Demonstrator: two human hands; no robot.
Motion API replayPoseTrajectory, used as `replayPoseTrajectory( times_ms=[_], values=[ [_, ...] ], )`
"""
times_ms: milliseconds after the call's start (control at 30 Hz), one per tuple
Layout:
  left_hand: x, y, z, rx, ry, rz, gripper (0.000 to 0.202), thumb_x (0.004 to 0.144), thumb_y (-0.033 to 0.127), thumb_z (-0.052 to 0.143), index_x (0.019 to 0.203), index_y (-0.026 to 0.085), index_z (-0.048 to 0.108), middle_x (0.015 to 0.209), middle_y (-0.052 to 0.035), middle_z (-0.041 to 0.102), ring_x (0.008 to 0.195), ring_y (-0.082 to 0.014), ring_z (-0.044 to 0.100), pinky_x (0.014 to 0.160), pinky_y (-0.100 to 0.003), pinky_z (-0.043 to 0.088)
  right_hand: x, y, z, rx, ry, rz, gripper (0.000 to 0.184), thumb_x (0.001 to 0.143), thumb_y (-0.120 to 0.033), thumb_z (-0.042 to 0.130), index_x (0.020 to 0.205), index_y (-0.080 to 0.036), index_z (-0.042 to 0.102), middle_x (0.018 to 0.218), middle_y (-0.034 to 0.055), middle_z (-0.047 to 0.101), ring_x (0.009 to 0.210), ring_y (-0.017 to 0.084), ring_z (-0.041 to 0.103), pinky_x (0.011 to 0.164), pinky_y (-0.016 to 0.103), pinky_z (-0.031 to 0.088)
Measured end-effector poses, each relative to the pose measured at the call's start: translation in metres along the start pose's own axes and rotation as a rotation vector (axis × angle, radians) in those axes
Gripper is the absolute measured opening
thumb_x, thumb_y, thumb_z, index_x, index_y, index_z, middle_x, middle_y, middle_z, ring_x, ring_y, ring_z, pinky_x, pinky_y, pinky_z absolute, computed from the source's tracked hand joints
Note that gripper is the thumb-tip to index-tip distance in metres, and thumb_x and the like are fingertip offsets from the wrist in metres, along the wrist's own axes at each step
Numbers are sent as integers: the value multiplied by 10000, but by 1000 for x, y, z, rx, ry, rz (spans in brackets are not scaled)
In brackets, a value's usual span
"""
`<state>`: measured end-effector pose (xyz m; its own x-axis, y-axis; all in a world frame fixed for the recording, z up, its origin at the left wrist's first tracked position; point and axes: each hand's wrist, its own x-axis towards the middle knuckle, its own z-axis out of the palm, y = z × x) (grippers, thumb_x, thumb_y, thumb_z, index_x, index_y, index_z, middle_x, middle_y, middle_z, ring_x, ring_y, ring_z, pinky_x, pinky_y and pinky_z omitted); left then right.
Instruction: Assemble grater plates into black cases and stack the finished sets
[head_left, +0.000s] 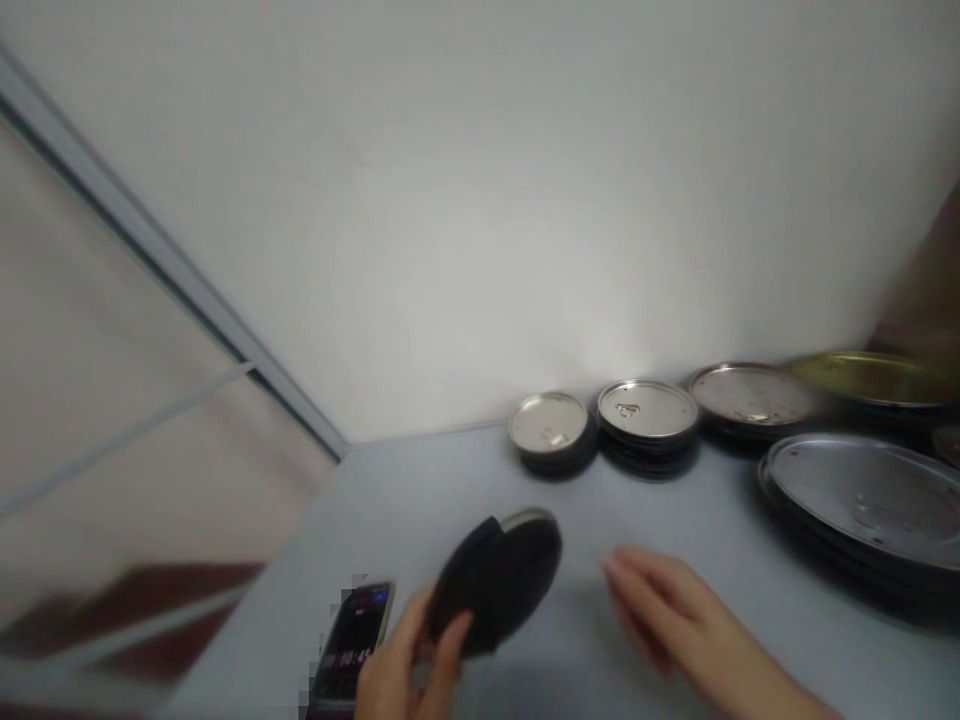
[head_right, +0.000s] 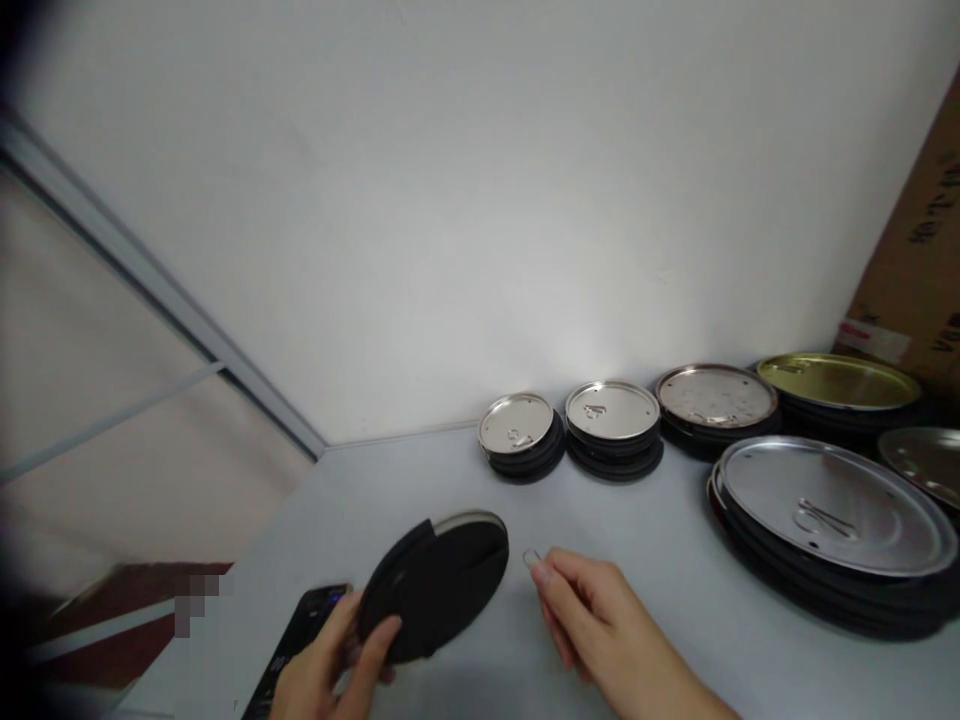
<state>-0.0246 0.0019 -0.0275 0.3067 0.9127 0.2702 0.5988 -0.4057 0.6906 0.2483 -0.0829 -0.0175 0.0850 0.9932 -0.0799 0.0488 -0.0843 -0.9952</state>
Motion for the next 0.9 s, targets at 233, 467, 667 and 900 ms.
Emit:
replayPoseTrajectory(
  times_ms=[233, 467, 667, 900],
  values=[
    [35, 9, 20, -374, -161, -319, 672, 801, 681, 610, 1230, 168, 668, 829, -59, 755, 791, -246, 702, 675, -311, 577, -28, 34, -6, -164, 97, 43, 642, 815, -836, 399, 755, -257, 668, 706, 67, 682, 744, 254, 638, 735, 322, 522],
    [73, 0, 50, -400, -361, -271, 526, 856, 558, 545, 1154, 148, 681, 1105, -98, 737, 1024, -263, 663, 950, -371, 496, -36, 63, -6, -346, 79, 82, 544, 904, -686, 425, 995, -227, 701, 1042, 93, 730, 1001, 271, 635, 883, 307, 483],
    [86, -6, 58, -54, -338, -93, 444, 877, 478, 505, 1140, 158, 665, 1028, -101, 727, 883, -248, 669, 848, -377, 516, -20, 52, -8, -479, 19, 19, 380, 1002, -411, 356, 804, -210, 610, 812, 60, 688, 801, 220, 624, 768, 311, 447],
    [72, -7, 58, 278, -191, 125, 401, 930, 424, 479, 1208, 174, 622, 1060, -106, 669, 922, -267, 649, 896, -474, 523, -2, 36, -7, -580, 64, -41, 333, 1014, -311, 357, 800, -200, 586, 830, 68, 679, 798, 213, 624, 744, 309, 417]
  ],
)
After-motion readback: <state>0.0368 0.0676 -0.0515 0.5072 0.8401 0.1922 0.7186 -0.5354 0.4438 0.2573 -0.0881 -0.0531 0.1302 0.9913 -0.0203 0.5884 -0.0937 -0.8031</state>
